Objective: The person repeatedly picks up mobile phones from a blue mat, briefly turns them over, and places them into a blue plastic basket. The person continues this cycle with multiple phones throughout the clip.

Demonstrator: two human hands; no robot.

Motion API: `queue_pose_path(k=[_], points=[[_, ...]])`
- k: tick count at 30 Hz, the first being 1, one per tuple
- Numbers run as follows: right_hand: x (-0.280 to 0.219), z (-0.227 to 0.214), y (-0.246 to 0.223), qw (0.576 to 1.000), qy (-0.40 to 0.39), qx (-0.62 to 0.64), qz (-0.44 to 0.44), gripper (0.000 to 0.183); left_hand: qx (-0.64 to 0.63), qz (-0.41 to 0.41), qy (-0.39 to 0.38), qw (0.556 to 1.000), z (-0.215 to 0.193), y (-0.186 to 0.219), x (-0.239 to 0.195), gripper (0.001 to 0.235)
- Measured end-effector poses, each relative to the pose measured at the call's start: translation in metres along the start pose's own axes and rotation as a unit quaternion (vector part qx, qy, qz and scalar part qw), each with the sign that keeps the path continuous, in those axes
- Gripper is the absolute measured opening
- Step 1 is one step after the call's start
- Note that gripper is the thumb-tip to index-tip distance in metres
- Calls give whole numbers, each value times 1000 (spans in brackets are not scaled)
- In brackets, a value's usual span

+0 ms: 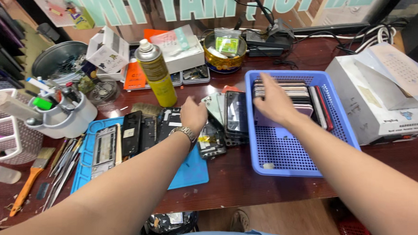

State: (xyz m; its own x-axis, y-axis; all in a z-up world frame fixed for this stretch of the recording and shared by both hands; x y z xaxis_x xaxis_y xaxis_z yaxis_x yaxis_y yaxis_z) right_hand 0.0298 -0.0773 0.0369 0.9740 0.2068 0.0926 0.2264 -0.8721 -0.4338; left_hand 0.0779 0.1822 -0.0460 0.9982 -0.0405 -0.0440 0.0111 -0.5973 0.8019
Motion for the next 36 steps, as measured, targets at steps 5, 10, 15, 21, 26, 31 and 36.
queue_pose_path(k=[5, 10, 15, 21, 26, 31, 36], points=[[14, 72, -64, 941, -148, 291, 89, 33, -67, -211, -133, 966, 21, -75, 9, 41], [0, 137, -88, 959, -245, 87, 113, 40, -286, -191, -289, 893, 50, -92, 2, 29], [-18, 164, -90, 951, -261, 53, 160, 49, -395, -264, -201, 857, 36, -74, -15, 27], [-37, 155, -99, 962, -194, 108, 161, 49, -155, -203, -221, 941, 5, -34, -26, 28], [-43, 149, -104, 950, -181, 142, 210, 69, -167, -241, -249, 923, 0, -29, -30, 21], [-40, 154, -105, 950, -199, 127, 206, 65, -226, -228, -251, 913, 2, -36, -39, 24], [-35, 153, -88, 950, -186, 166, 189, 60, -343, -208, -252, 881, 5, -44, -42, 24]])
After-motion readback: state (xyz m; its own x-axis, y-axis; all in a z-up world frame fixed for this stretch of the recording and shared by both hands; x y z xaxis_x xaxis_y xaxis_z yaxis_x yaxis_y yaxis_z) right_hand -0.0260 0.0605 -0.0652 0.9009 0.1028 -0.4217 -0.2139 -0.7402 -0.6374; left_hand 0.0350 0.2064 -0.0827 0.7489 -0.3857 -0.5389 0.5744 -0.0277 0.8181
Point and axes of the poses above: each hand's wrist, its own x-axis towards the middle knuckle, its own z-axis out of the palm, y = z × x, the point moved 5 cm from there along x, towards the middle knuckle, and after that the axes turned 14 degrees about -y, right-handed, at the moved point
